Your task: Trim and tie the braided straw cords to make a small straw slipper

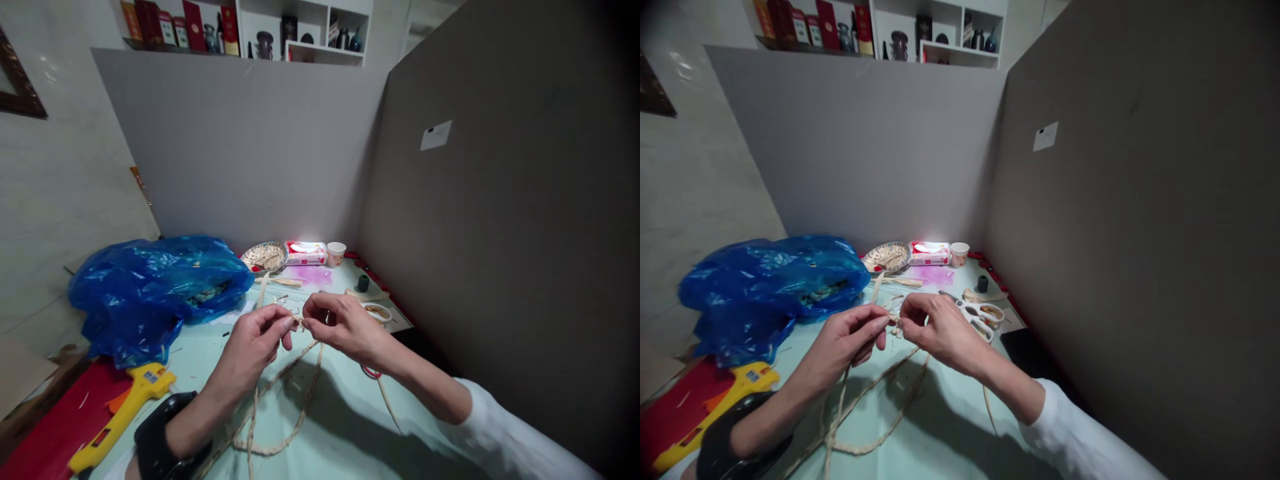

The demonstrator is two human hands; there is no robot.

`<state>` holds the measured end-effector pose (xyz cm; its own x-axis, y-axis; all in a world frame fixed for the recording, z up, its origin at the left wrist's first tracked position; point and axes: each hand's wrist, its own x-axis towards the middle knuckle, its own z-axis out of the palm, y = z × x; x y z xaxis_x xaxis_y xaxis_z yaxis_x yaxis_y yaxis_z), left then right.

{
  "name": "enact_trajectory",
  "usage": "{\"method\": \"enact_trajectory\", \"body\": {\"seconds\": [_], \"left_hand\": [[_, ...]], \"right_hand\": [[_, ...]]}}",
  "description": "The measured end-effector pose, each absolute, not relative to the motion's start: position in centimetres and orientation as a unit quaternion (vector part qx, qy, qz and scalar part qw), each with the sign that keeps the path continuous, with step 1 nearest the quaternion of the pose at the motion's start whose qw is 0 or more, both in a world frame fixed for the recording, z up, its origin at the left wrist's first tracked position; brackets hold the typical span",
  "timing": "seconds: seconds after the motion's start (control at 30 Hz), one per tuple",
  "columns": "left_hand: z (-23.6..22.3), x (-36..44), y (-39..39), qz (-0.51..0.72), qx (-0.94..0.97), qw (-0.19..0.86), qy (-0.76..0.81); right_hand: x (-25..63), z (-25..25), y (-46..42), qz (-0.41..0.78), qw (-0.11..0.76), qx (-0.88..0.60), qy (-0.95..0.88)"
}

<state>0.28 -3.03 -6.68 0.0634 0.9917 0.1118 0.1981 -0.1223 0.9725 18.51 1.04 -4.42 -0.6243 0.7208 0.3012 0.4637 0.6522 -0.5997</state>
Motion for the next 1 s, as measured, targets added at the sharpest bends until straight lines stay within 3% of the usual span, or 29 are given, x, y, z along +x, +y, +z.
{"method": "enact_trajectory", "body": {"seconds": [0.13,0.3,0.57,0.77,1.0], "left_hand": [[-6.2,0.4,-2.9,0.433,0.628,0.377,0.525],[-5.3,1.0,-3.5,0.423,0.677,0.297,0.524],[-5.8,1.7,-2.7,0.428,0.678,0.299,0.518],[-6.8,1.3,-2.7,0.441,0.650,0.316,0.532],[-7.8,2.0,-2.8,0.487,0.612,0.313,0.539]], "right_hand": [[19.7,-3.8,0.2,0.205,0.274,-0.354,-0.870],[20.4,-2.8,-0.2,0.183,0.217,-0.349,-0.893],[19.7,-4.0,0.8,0.344,0.276,-0.356,-0.824],[19.6,-5.9,0.9,0.401,0.343,-0.394,-0.753],[18.2,-7.2,0.1,0.530,0.351,-0.355,-0.685]]}}
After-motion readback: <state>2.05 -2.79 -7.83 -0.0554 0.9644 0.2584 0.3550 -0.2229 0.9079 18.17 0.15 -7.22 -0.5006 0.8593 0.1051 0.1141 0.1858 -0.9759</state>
